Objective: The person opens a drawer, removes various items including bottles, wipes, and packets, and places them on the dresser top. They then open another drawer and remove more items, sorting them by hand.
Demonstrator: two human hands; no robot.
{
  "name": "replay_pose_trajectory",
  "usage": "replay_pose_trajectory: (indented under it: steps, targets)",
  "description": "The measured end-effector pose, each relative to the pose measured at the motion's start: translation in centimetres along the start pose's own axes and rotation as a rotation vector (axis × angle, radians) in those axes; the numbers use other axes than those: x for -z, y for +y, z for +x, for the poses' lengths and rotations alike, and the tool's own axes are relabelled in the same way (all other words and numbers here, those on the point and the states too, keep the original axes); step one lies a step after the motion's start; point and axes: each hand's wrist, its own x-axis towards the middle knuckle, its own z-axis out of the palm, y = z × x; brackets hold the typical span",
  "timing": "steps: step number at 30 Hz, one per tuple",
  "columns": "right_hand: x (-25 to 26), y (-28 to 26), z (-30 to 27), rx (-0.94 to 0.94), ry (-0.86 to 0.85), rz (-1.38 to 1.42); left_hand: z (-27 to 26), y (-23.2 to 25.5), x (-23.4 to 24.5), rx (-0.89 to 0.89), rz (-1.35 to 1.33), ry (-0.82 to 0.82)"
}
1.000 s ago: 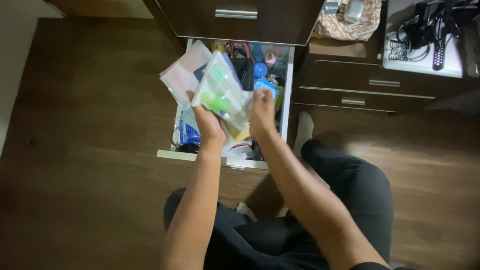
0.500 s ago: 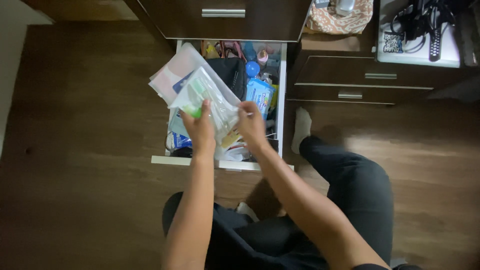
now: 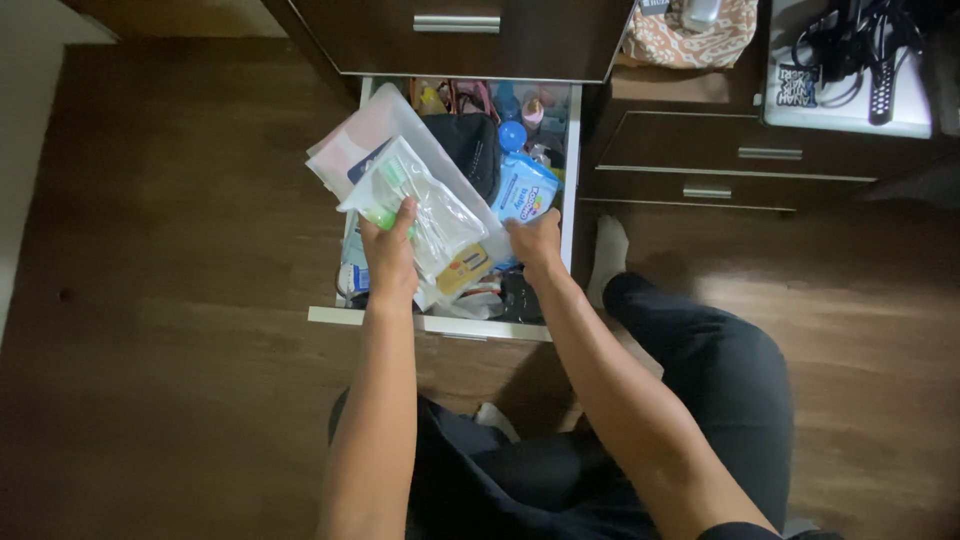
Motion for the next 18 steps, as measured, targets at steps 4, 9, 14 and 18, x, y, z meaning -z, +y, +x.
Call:
replay_pose_trajectory:
  steps: [4, 9, 14, 18]
  targets:
    - [1.5, -2.5, -1.1, 0.024, -0.042, 0.105, 0.1, -0.4, -0.1, -0.016, -0.033, -0.007]
    - [3.8, -4.8, -2.4, 0.141, -0.097, 0.004, -0.1, -0.3, 0.3, 0.001, -0.040, -0.004]
    - [5.8, -6.9, -2.0, 0.503, -0.026, 0.131, 0.3, -0.2, 0.3, 0.012, -0.021, -0.024]
    - [9.0, -12.3, -3.3, 0.799, -0.026, 0.390, -0.7, 2.8, -0.1, -0.014, 0.019, -0.040]
